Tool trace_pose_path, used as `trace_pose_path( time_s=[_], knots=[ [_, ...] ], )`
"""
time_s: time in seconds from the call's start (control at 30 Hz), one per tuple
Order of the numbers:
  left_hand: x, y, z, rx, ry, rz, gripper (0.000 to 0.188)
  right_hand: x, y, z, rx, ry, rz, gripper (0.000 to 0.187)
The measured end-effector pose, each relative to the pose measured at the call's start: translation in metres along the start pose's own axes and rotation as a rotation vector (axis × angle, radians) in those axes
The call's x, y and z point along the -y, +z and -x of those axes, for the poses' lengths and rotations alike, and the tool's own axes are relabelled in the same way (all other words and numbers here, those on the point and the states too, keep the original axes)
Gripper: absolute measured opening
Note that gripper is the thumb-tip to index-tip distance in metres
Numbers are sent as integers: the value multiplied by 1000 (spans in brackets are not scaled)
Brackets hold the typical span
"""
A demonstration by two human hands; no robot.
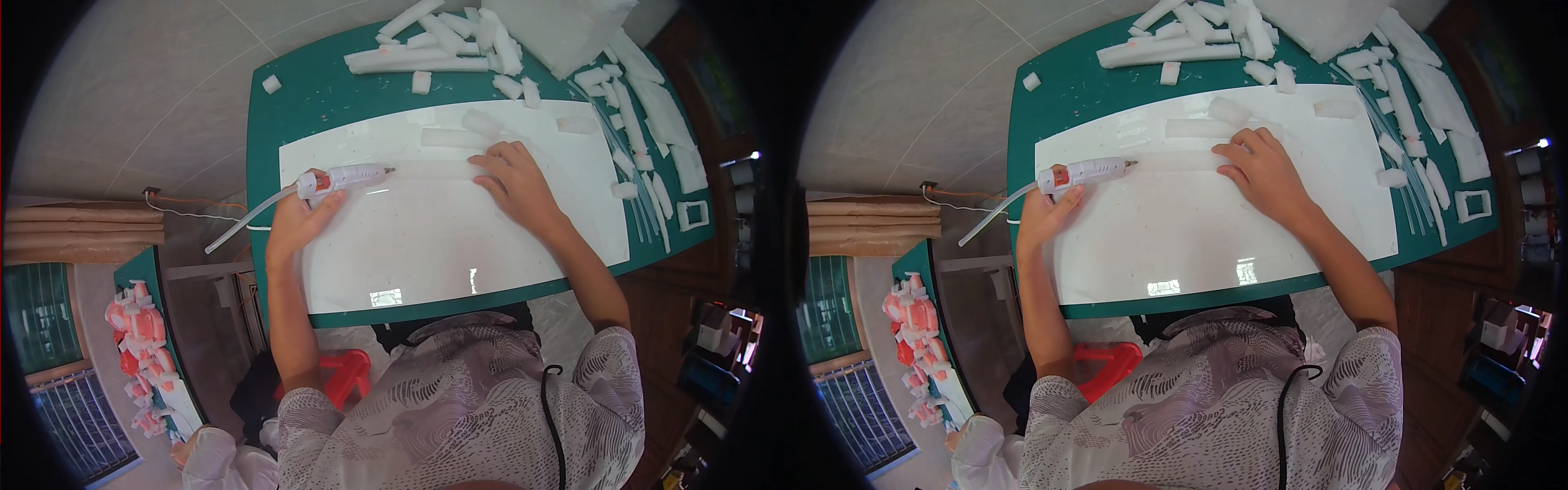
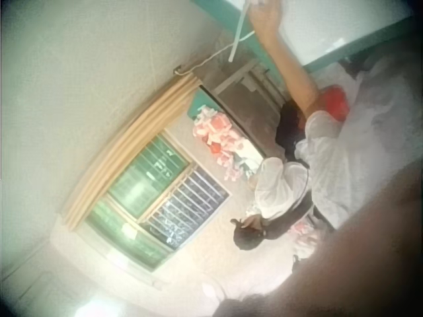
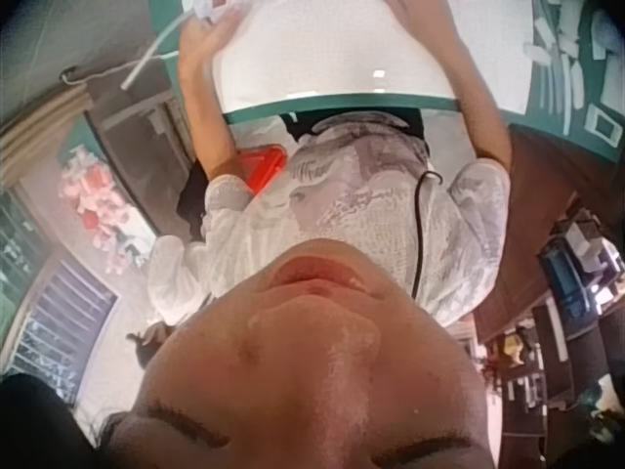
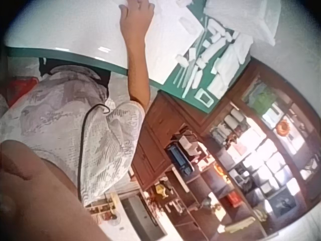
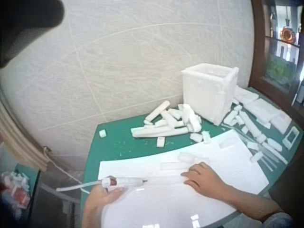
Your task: Using a hot glue gun to assemble various pieces of white foam on a board.
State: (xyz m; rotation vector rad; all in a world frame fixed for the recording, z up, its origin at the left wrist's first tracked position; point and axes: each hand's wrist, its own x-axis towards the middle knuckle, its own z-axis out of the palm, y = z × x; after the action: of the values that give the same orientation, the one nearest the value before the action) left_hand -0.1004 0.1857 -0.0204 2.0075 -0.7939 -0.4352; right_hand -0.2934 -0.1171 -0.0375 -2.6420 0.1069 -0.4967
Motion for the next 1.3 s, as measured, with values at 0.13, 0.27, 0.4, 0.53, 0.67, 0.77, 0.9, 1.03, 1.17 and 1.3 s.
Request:
trace_pose_path(
  time_s=[0.13,0.27,0.4,0.53,0.67,0.77,0.9,1.03,1.17,1.3],
  knots=[
    [0,-3,0,3,-64,61,31,-2,0,0,3,3,-9,24],
    [-1,-5,1,23,-80,47,31,-1,0,0,4,3,-10,24],
    [1,-4,1,20,-65,61,31,-2,0,0,1,-6,-14,24],
    [0,-6,1,37,-74,43,32,-2,1,0,-2,-8,-14,24],
    [0,-6,2,48,-87,72,33,-2,0,0,-4,-8,-7,24],
    [0,-6,3,50,-99,62,33,-2,1,0,3,-4,-2,25],
    [5,-7,2,60,-94,58,33,-2,0,0,13,8,-9,24],
    [7,-6,1,53,-54,80,32,-1,0,0,12,2,-2,24],
    [6,-5,0,47,-30,80,30,-2,0,0,13,-6,-9,24],
    [3,-4,-1,44,-53,78,30,-2,0,0,15,6,-11,24]
  ],
)
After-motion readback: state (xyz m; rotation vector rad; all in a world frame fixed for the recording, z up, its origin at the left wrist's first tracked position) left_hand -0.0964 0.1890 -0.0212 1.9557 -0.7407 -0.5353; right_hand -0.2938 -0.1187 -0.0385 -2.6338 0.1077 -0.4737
